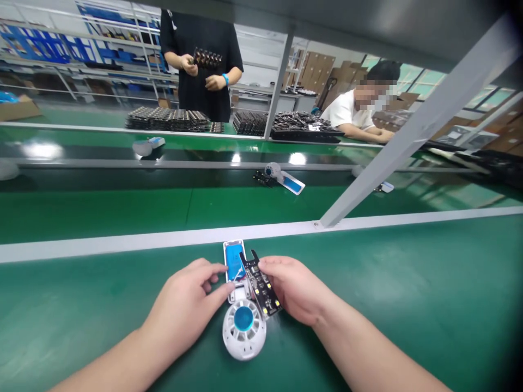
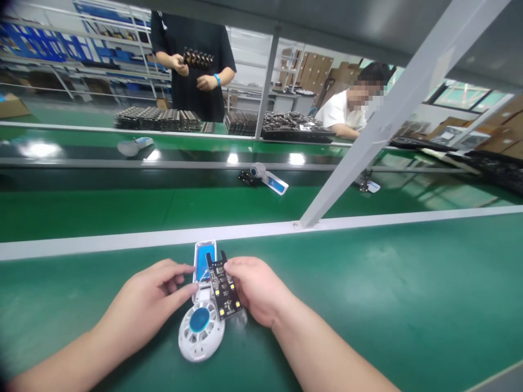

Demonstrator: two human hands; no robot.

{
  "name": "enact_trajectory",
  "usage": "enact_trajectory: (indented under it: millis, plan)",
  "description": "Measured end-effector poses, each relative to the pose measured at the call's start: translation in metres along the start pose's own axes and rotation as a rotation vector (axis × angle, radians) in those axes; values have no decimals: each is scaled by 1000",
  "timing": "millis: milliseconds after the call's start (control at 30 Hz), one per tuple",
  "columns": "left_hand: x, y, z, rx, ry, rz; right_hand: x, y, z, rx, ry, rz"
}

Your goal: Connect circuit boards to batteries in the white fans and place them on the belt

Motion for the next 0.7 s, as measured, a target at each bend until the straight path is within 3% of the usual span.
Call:
enact_trajectory:
  millis: [167, 333, 467, 567, 700]
  plan:
    - [9, 9, -10, -75, 72, -5, 0, 2, 2, -15, 11, -78]
    - [7, 11, -13, -87, 102, -34, -1, 2, 2, -41, 8, -53]
    - [1, 12, -16, -154, 257, -42, -1, -3, 0, -91, -12, -49]
    - [-4, 11, -17, -236, 320, -46, 0, -7, -1, -211, -125, -111]
    - [-7, 9, -15, -339, 262, -39, -4, -9, -7, -526, -392, -172]
Point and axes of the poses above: each hand's wrist, its own x-axis towards the middle knuckle, its own y-axis out of the palm, z = x × y, the point moved 2 cm from there along x, towards the middle knuckle, and after that the axes turned 4 degrees about y, right-handed, at the moved point
